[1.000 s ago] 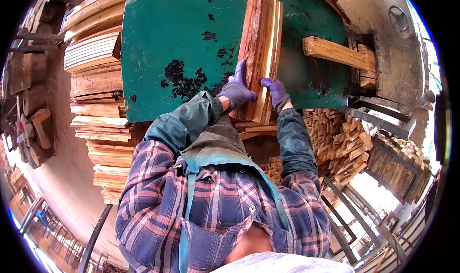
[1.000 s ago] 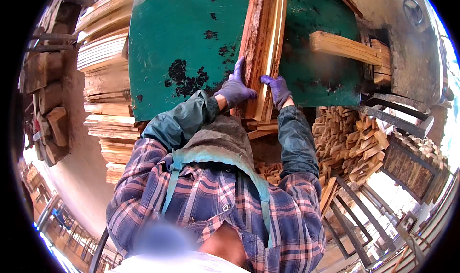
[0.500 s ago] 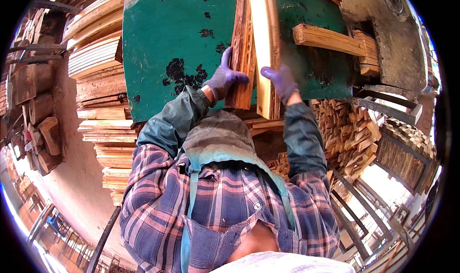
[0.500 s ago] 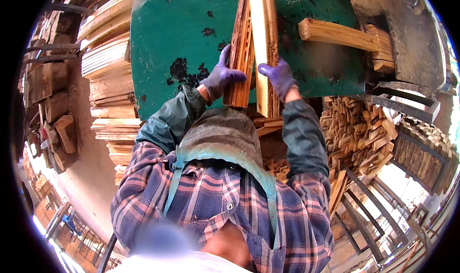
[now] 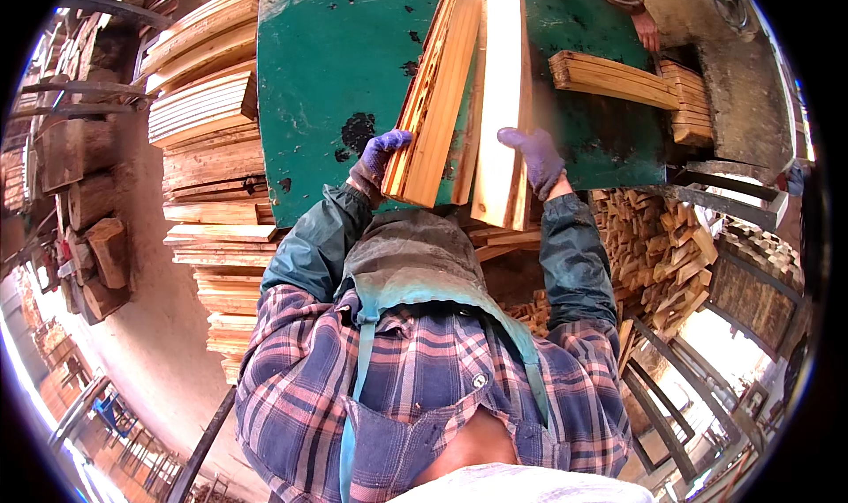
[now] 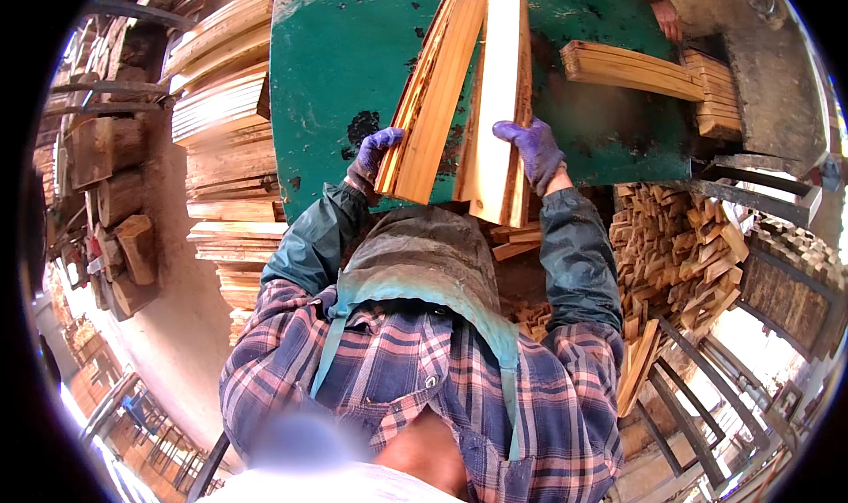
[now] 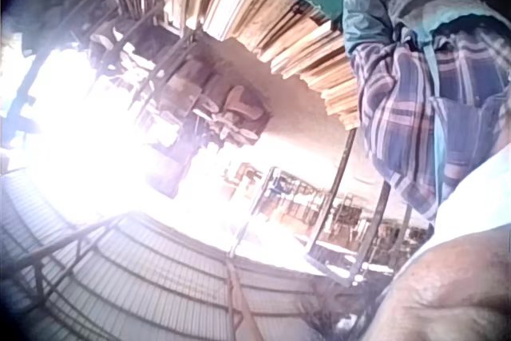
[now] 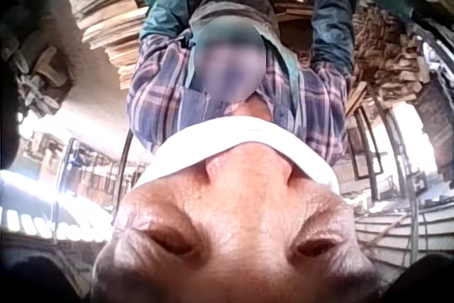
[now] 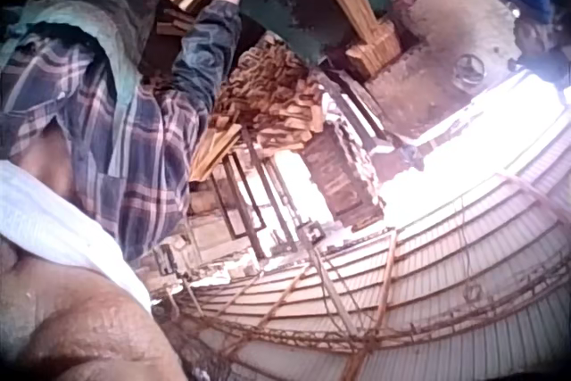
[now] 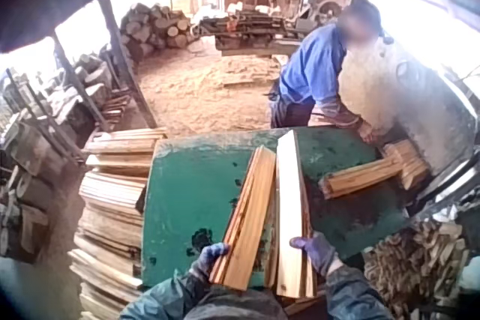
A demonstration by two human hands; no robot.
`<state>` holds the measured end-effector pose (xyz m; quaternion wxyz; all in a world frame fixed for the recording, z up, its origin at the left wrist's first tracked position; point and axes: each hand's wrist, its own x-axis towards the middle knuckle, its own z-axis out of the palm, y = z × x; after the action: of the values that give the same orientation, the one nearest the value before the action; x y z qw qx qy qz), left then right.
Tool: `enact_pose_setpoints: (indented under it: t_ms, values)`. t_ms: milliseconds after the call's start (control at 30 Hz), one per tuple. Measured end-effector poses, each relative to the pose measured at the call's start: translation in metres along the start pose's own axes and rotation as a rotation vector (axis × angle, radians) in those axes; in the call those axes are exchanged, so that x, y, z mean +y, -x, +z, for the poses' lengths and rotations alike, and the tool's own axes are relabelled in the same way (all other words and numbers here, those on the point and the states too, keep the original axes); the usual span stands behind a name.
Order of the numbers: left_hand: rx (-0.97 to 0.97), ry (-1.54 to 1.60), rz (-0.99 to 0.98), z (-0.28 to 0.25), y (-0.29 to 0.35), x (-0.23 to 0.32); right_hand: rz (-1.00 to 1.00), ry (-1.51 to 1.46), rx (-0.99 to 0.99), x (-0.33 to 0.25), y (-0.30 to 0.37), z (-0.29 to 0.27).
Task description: The person picks up wooden planks from a green table and stacks them onto a pile. They handle the planks with gloved hands, arranging them in a neat stack.
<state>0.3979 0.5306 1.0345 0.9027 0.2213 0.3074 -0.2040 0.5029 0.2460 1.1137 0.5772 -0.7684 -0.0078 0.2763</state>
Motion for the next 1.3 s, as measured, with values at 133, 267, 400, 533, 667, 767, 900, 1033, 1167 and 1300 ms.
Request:
enact_pose_setpoints:
  t_ms: [133, 267, 400, 533, 667, 767, 900, 1033, 1167, 1300]
  values:
    - [-0.231, -0.371, 0.278, 0.020, 0.014, 0.005, 0.085, -0.059, -0.062, -0.043, 0.005, 0.062]
    - [-0.069, -0.545, 0.432, 0.009, 0.037, 0.008, 0.143, -0.063, -0.041, 0.011, -0.028, 0.126]
    - [-0.035, -0.709, 0.507, -0.023, 0.057, 0.012, 0.228, 0.118, -0.119, 0.062, -0.060, 0.167]
    - [-0.026, -0.719, 0.530, -0.025, 0.075, 0.020, 0.073, 0.172, 0.103, 0.058, -0.070, 0.194]
    - [-0.052, -0.852, 0.616, -0.034, 0.067, 0.024, -0.020, 0.294, 0.199, 0.044, -0.073, 0.195]
    - [0.027, -0.517, 0.514, -0.047, 0.056, 0.040, 0.127, 0.304, 0.136, 0.045, -0.069, 0.179]
    - [0.251, -1.094, 0.894, -0.073, 0.012, 0.091, 0.217, 0.454, 0.256, 0.029, -0.066, 0.196]
    - [0.707, -1.651, 1.481, -0.044, 0.004, 0.108, -0.014, 0.568, 0.360, 0.039, -0.072, 0.216]
    - [0.326, -1.135, 1.042, -0.084, -0.030, 0.048, 0.114, 0.642, 0.343, 0.014, -0.082, 0.238]
    - [0.245, -0.752, 0.721, -0.068, -0.047, 0.019, 0.025, 0.201, 0.232, 0.042, -0.080, 0.202]
